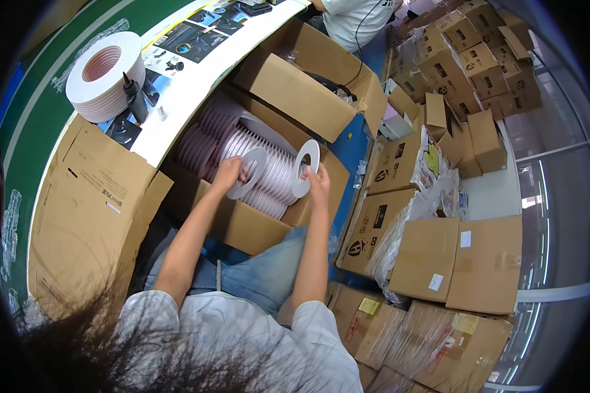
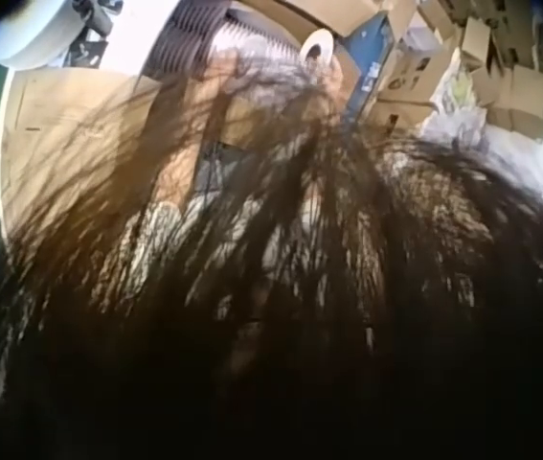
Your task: Unpacking and sorting white ring-shaped components from a large box at a warehouse workstation.
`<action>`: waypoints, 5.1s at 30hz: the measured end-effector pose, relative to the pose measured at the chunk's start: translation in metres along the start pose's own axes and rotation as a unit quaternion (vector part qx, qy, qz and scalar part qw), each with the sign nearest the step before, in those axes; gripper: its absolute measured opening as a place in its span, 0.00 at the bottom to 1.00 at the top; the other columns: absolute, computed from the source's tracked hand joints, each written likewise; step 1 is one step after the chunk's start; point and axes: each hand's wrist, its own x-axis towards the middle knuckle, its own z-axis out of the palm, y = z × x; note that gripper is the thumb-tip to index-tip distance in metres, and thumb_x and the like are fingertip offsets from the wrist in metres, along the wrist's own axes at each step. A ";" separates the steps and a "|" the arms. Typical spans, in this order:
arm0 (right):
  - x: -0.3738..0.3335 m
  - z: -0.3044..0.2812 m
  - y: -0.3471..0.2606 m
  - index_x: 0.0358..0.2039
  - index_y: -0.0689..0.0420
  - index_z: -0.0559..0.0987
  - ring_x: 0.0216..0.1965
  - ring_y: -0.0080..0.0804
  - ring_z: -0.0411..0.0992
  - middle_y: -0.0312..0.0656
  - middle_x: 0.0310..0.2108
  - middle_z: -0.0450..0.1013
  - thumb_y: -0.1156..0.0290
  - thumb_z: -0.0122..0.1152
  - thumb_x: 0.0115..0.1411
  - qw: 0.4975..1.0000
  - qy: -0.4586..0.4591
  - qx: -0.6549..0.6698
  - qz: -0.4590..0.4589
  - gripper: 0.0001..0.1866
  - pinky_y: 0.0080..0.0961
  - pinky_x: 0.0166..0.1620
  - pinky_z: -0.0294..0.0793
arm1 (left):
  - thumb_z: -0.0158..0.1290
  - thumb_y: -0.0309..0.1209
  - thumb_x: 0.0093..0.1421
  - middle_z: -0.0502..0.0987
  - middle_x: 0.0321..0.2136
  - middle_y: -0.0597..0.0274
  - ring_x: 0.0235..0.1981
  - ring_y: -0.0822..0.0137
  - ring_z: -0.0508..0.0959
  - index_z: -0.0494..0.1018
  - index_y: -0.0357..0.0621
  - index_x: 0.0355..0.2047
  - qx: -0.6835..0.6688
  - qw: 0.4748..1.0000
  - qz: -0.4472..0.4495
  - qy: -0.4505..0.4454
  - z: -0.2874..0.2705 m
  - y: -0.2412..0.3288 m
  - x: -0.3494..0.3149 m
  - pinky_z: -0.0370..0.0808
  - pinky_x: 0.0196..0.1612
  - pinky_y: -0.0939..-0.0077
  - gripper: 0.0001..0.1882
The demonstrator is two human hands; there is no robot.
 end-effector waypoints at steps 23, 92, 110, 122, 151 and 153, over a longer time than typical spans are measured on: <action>-0.008 0.060 0.004 0.27 0.63 0.77 0.27 0.45 0.73 0.51 0.26 0.75 0.68 0.59 0.52 0.915 0.289 -0.223 -0.172 0.10 0.35 0.34 0.71 | 0.55 0.37 0.45 0.77 0.18 0.45 0.24 0.52 0.80 0.78 0.35 0.27 0.371 0.925 0.059 -0.063 0.002 0.012 0.042 0.76 0.32 0.62 0.16; -0.018 0.065 0.089 0.27 0.65 0.78 0.33 0.47 0.75 0.58 0.28 0.74 0.60 0.54 0.50 0.936 -0.180 -0.280 0.110 0.18 0.39 0.37 0.71 | 0.54 0.27 0.45 0.74 0.24 0.51 0.29 0.50 0.75 0.72 0.41 0.24 0.677 0.702 0.156 -0.155 0.015 0.037 0.020 0.72 0.33 0.59 0.05; -0.018 0.028 0.042 0.33 0.61 0.77 0.22 0.26 0.68 0.42 0.19 0.70 0.71 0.48 0.52 0.960 0.252 -0.073 -0.101 0.12 0.27 0.28 0.68 | 0.57 0.31 0.44 0.77 0.21 0.47 0.27 0.48 0.78 0.79 0.42 0.24 0.574 0.809 0.095 -0.084 -0.012 0.036 0.019 0.74 0.34 0.59 0.07; -0.027 0.029 0.042 0.20 0.63 0.71 0.24 0.48 0.69 0.50 0.20 0.72 0.69 0.53 0.47 0.926 -0.149 -0.323 -0.129 0.09 0.39 0.30 0.67 | 0.61 0.29 0.40 0.78 0.23 0.46 0.29 0.54 0.80 0.79 0.38 0.25 0.582 0.793 0.017 -0.177 -0.001 0.046 0.051 0.76 0.37 0.66 0.10; -0.073 0.076 0.040 0.65 0.64 0.38 0.68 0.42 0.33 0.49 0.67 0.37 0.65 0.44 0.65 0.988 0.068 0.022 -0.138 0.37 0.34 0.67 0.34 | 0.27 0.76 0.50 0.71 0.28 0.56 0.32 0.56 0.72 0.67 0.39 0.38 -0.437 0.879 -0.181 -0.060 0.035 0.028 -0.015 0.72 0.46 0.56 0.48; -0.075 0.076 0.034 0.65 0.61 0.43 0.59 0.44 0.60 0.51 0.63 0.50 0.64 0.46 0.66 0.967 0.042 0.231 -0.102 0.34 0.38 0.60 0.59 | 0.27 0.76 0.50 0.72 0.24 0.56 0.29 0.56 0.73 0.68 0.38 0.39 -0.405 0.888 -0.139 -0.165 0.038 0.032 -0.016 0.73 0.43 0.56 0.49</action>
